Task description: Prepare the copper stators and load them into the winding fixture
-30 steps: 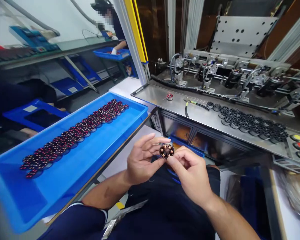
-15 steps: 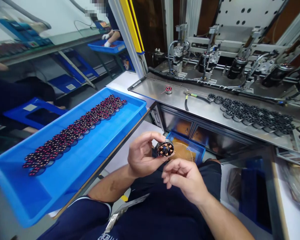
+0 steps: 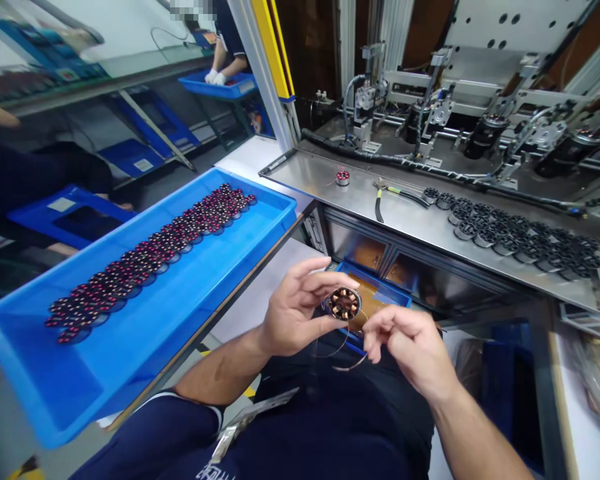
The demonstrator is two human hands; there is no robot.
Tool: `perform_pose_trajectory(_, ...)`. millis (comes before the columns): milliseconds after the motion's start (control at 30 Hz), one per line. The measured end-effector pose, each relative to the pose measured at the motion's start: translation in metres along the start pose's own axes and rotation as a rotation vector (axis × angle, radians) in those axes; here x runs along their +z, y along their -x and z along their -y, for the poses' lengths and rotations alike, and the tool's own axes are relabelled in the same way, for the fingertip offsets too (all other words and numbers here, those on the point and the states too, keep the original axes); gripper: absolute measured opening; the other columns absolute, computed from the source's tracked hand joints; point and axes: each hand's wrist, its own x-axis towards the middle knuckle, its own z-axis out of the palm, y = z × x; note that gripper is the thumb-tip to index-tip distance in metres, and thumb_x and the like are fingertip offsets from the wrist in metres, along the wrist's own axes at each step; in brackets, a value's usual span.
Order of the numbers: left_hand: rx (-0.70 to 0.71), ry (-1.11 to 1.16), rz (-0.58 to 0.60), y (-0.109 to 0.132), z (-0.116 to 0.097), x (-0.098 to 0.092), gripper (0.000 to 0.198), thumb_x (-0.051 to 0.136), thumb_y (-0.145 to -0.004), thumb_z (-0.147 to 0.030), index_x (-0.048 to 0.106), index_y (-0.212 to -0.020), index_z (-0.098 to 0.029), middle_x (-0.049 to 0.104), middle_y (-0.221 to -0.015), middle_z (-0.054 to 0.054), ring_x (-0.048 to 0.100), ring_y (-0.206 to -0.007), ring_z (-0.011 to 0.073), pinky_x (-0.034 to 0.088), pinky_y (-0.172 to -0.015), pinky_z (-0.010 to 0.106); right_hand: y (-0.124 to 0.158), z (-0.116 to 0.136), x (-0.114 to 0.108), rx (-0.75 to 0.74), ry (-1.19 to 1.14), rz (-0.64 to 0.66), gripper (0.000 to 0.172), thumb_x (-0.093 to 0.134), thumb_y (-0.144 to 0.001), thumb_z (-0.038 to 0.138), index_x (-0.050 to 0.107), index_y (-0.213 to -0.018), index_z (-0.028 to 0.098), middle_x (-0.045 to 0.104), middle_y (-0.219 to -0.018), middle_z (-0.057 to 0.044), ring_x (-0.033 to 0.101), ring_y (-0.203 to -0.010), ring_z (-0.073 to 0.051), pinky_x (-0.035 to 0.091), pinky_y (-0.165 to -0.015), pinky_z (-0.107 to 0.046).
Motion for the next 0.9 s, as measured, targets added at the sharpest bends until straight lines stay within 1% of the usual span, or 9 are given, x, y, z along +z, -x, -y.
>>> perform_pose_trajectory(67,-0.028,0.033,0.053,0.003,-0.002,0.002,0.073,0.073,-0.084,-0.008,0.040,-0.144,-0.028,0.068,-0.128,0.012,0.072,-0.106,0.0187,0.058,-0.094,0.030,-0.001,0.010,-0.001,-0.001,0.058,-0.035,0.040,0.071,-0.085,0.056,0.072,-0.081,0.017,0.066,-0.063,-0.003,0.058,-0.056,-0.012,0.047,-0.055,-0.023)
perform_pose_trajectory(133,-0.055,0.054,0.069,0.006,-0.002,0.006,0.071,0.071,-0.085,-0.006,0.040,-0.145,-0.029,0.067,-0.131,0.012,0.071,-0.108,0.0193,0.058,-0.095,0.031,0.000,0.015,0.002,0.053,0.118,-0.067,0.033,0.070,-0.090,0.046,0.067,-0.074,0.017,0.064,-0.060,-0.001,0.055,-0.056,-0.010,0.044,-0.058,-0.023)
perform_pose_trajectory(233,-0.090,0.095,0.016,0.008,-0.002,0.012,0.076,0.078,-0.079,-0.008,0.042,-0.142,-0.029,0.067,-0.126,0.011,0.072,-0.100,0.0175,0.059,-0.086,0.026,0.005,0.011,0.008,0.076,0.147,-0.087,0.030,0.068,-0.092,0.039,0.063,-0.071,0.018,0.063,-0.059,0.001,0.053,-0.056,-0.010,0.042,-0.059,-0.023)
perform_pose_trajectory(433,-0.243,0.338,-0.065,0.007,0.000,0.012,0.073,0.084,-0.070,-0.004,0.054,-0.133,-0.027,0.072,-0.114,0.006,0.074,-0.095,0.0157,0.059,-0.083,0.022,0.013,-0.001,0.009,-0.086,0.308,-0.079,0.029,0.067,-0.093,0.034,0.061,-0.069,0.019,0.059,-0.061,0.002,0.053,-0.057,-0.010,0.043,-0.058,-0.022)
perform_pose_trajectory(600,-0.443,0.438,-0.092,0.005,-0.006,0.014,0.045,0.082,-0.076,-0.011,0.067,-0.118,-0.019,0.073,-0.122,0.012,0.076,-0.087,0.0158,0.062,-0.082,0.026,0.013,-0.006,0.014,-0.204,0.484,-0.138,0.027,0.065,-0.093,0.030,0.060,-0.069,0.019,0.057,-0.059,0.004,0.051,-0.056,-0.009,0.043,-0.056,-0.021)
perform_pose_trajectory(667,-0.472,0.408,-0.091,0.005,-0.007,0.015,0.044,0.082,-0.076,-0.015,0.069,-0.118,-0.019,0.072,-0.123,0.013,0.076,-0.090,0.0169,0.062,-0.085,0.028,0.011,-0.010,0.014,-0.229,0.527,-0.174,0.025,0.065,-0.093,0.028,0.060,-0.071,0.020,0.057,-0.059,0.004,0.052,-0.056,-0.009,0.043,-0.056,-0.021)
perform_pose_trajectory(767,-0.361,0.160,-0.097,0.007,-0.009,0.016,0.051,0.084,-0.074,-0.017,0.068,-0.122,-0.019,0.075,-0.117,0.013,0.075,-0.097,0.0201,0.062,-0.088,0.029,0.010,-0.017,0.012,-0.239,0.560,-0.184,0.019,0.063,-0.094,0.026,0.061,-0.076,0.020,0.059,-0.065,0.003,0.053,-0.060,-0.010,0.043,-0.059,-0.022)
perform_pose_trajectory(833,-0.159,-0.156,-0.107,0.008,-0.010,0.015,0.048,0.083,-0.075,-0.016,0.069,-0.121,-0.018,0.075,-0.115,0.012,0.073,-0.103,0.0214,0.061,-0.091,0.031,0.009,-0.018,0.010,-0.307,0.563,-0.203,0.009,0.065,-0.093,0.026,0.063,-0.086,0.021,0.060,-0.075,0.001,0.056,-0.070,-0.013,0.046,-0.067,-0.025)
perform_pose_trajectory(900,0.067,-0.449,-0.102,0.008,-0.012,0.013,0.047,0.081,-0.076,-0.014,0.068,-0.121,-0.018,0.075,-0.116,0.012,0.072,-0.106,0.0213,0.060,-0.096,0.032,0.009,-0.018,0.010,-0.408,0.546,-0.238,0.014,0.070,-0.089,0.030,0.062,-0.096,0.021,0.058,-0.085,-0.002,0.056,-0.082,-0.016,0.046,-0.074,-0.029)
